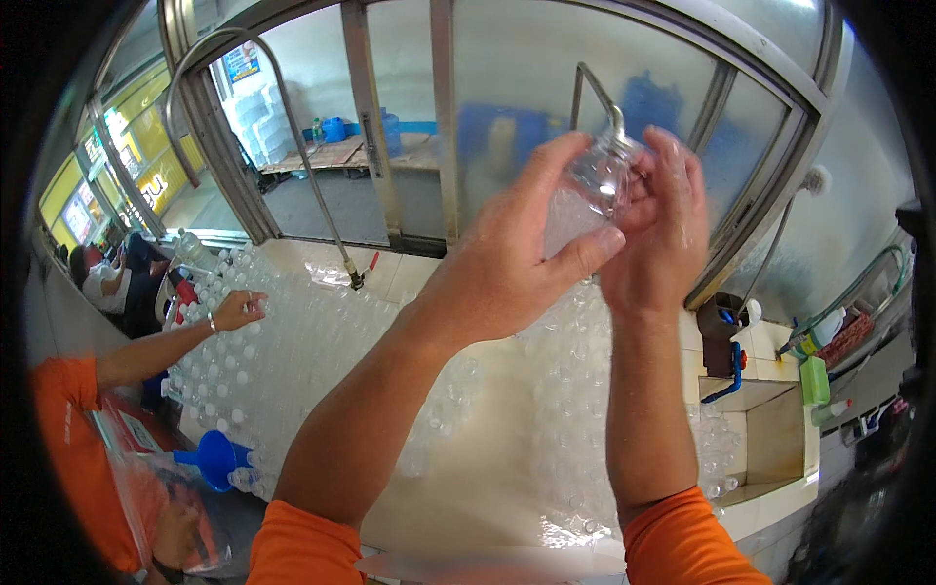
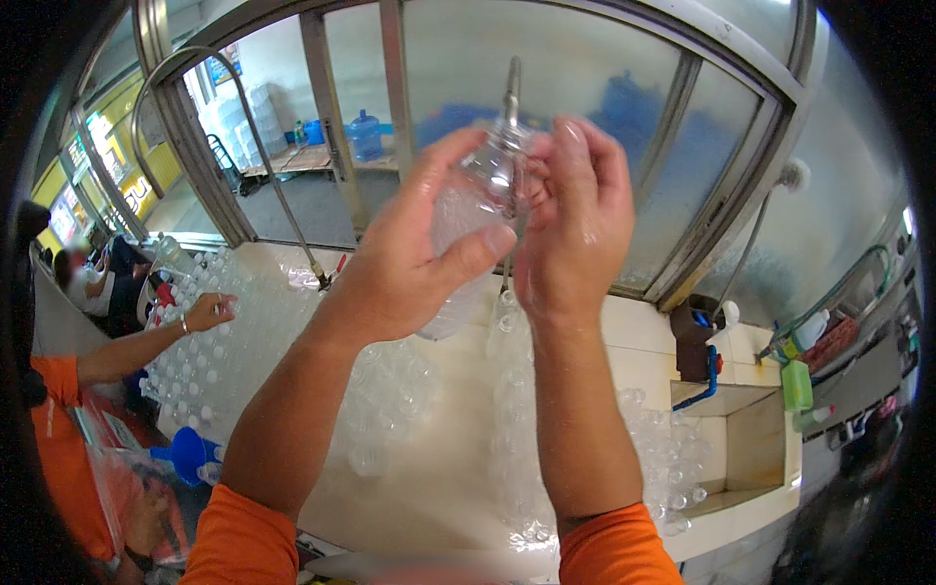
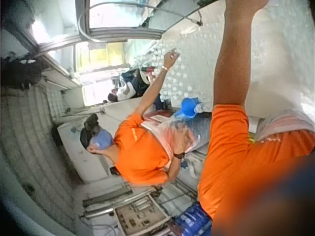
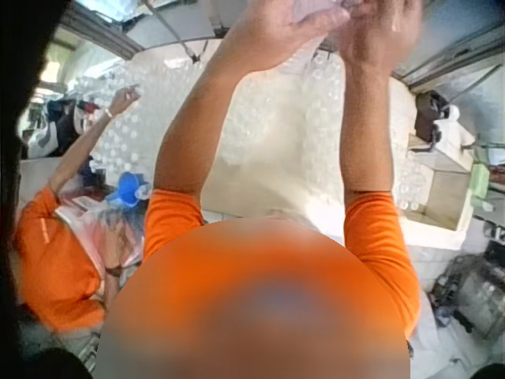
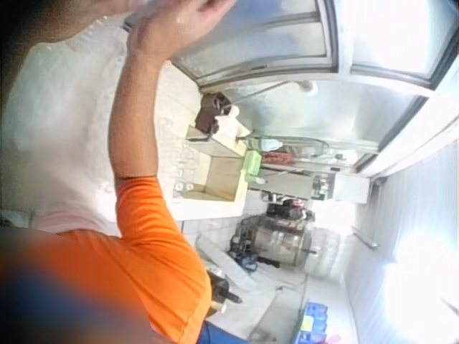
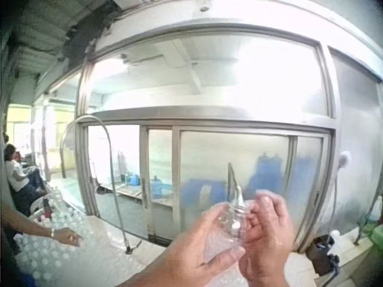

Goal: The person fills multiple clear plastic bottles with water from a wall-mounted tap, then places them on a tiled counter. The person repeats this process for many bottles, arranging them in rows.

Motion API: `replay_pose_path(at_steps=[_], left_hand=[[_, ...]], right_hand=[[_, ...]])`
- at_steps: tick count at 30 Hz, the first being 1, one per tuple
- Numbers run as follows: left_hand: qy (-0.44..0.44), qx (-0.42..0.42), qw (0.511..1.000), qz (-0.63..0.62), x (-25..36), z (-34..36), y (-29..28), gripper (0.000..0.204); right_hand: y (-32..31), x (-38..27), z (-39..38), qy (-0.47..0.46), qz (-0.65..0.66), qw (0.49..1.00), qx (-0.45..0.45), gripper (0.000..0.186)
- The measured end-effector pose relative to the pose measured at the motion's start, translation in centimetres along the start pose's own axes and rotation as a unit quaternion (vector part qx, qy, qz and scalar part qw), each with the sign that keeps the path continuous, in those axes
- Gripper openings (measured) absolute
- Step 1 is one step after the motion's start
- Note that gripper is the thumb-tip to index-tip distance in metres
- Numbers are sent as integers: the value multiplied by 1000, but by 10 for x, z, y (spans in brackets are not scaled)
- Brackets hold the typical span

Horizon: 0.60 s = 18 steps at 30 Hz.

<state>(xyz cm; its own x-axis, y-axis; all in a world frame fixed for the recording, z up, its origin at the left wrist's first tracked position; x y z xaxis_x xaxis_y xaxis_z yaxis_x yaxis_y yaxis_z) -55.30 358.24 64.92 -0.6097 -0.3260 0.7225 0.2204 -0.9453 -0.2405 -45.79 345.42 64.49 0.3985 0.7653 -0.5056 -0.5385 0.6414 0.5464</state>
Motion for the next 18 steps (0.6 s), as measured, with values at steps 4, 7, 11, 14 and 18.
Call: replay_pose_path(at_steps=[4, 7, 11, 14, 18], left_hand=[[75, -33, 997, 11, 7, 12, 4, 86], [83, -32, 995, 41, 4, 14, 6, 84], [77, -24, 996, 29, 6, 19, 6, 83], [42, -18, 999, -3, 3, 16, 5, 82], [4, -7, 1000, -16, -2, 5, 9, 78]], right_hand=[[-71, 125, -39, 141, -268, 952, 49, 35], [-97, 217, -73, 137, -541, 819, -131, 37], [-138, 281, -100, 158, -656, 703, -223, 39], [-139, 262, -85, 113, -709, 668, -196, 40], [-123, 148, -38, 79, -619, 778, -73, 37]])
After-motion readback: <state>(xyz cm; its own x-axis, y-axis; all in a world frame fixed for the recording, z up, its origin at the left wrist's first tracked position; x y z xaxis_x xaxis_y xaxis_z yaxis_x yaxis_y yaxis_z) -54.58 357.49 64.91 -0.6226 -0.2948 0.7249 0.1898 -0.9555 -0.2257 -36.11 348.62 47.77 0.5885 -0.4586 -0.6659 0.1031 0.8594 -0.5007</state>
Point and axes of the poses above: each hand's wrist, its own z-axis towards the middle knuckle, its own y-axis out of the palm, x = y × z, the point moved 9 cm from there along z, towards the middle knuckle, and after that the axes turned 5 degrees about -z, right-handed, at the moved point
